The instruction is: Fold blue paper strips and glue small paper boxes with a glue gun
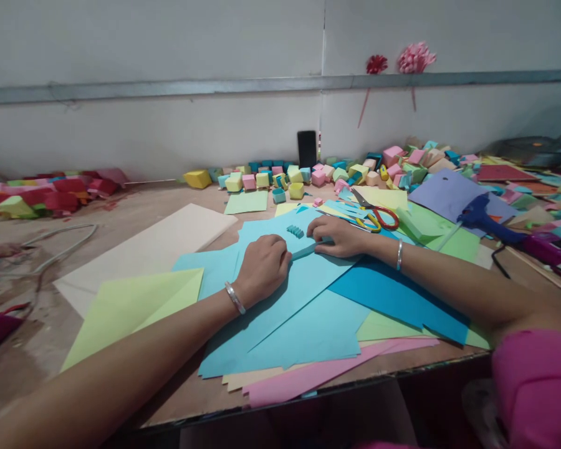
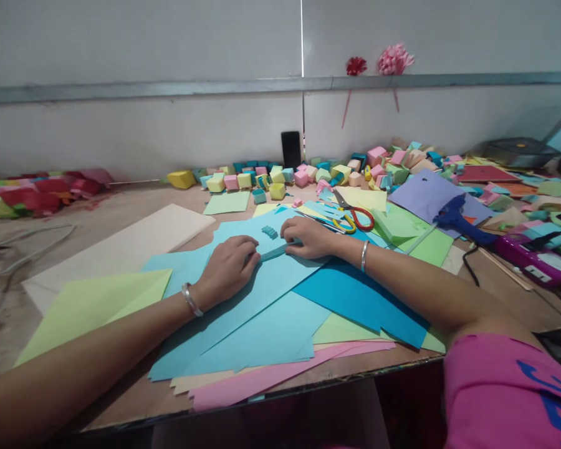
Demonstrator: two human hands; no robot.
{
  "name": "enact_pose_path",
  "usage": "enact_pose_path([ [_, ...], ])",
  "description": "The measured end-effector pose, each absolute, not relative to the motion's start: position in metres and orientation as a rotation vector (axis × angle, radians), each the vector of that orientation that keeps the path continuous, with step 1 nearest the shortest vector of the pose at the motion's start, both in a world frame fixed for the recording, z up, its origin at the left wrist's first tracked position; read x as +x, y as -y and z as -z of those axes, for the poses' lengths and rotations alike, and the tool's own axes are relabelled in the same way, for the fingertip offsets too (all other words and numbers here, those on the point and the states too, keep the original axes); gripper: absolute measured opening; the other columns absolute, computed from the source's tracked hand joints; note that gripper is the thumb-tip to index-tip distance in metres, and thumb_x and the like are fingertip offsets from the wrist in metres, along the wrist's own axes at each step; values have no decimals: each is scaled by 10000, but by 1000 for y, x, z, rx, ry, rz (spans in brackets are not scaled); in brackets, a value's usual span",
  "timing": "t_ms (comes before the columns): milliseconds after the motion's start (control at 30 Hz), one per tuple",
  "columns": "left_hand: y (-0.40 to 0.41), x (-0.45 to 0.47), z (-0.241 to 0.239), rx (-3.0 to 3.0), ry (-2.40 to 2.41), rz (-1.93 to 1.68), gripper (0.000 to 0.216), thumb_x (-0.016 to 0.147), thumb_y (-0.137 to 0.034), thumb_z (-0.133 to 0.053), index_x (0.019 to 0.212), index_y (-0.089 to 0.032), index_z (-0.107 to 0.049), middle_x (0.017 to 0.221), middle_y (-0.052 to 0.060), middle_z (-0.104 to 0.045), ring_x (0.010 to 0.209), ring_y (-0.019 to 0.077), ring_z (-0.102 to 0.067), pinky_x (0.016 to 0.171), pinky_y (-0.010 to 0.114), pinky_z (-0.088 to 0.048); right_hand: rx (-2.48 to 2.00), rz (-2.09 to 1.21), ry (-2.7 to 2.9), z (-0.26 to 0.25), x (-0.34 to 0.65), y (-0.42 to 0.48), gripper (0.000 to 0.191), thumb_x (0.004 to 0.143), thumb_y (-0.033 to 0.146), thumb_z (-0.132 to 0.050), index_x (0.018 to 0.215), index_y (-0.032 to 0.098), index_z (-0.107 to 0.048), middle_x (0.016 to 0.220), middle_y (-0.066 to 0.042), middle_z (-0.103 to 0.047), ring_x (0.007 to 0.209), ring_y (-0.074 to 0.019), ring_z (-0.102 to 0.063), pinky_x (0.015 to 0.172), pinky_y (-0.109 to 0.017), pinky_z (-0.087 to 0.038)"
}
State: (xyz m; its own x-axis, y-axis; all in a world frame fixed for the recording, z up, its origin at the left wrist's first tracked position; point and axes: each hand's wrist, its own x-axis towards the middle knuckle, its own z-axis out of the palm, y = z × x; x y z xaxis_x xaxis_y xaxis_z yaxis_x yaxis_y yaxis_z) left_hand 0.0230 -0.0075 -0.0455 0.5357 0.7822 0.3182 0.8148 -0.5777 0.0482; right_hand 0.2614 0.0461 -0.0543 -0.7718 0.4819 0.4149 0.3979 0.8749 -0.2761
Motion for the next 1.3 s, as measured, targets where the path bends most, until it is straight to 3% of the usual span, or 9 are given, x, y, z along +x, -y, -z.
enact_pose_path([
  [333,7,21,47,-2719,1373,673,106,893,-239,-520,824,-183,-579,917,80,-610,810,225,-563,695,350,-441,-724,-465,2423,50,264,-50,97,765,206,-663,783,191,-569,854,-43,-632,828,-186,-563,794,-341,-461],
  [433,4,19,49,-2735,1384,783,35,860,-168,-529,861,-194,-553,874,58,-614,807,220,-570,696,339,-451,-840,-629,2320,51,265,-49,148,759,204,-661,888,184,-592,842,-15,-627,742,-147,-554,685,-278,-468],
  [533,1,18,52,-2741,1439,845,99,848,-142,-526,923,-196,-562,874,53,-642,799,213,-593,713,337,-471,-867,-675,2283,53,265,-48,227,776,241,-665,988,176,-618,852,-11,-643,713,-133,-552,658,-260,-461],
  [700,-4,18,51,-2772,1482,845,150,856,-172,-510,938,-190,-634,918,71,-678,846,220,-621,754,346,-487,-898,-603,2276,59,265,-52,93,817,228,-613,865,178,-676,815,-16,-669,733,-141,-562,687,-262,-444],
  [1300,-10,16,51,-2728,1626,1101,202,832,-256,-520,870,-176,-702,861,48,-673,782,187,-597,745,317,-486,-1074,-554,2122,62,263,-57,111,821,234,-603,785,142,-654,733,-18,-625,676,-121,-530,649,-241,-384],
])
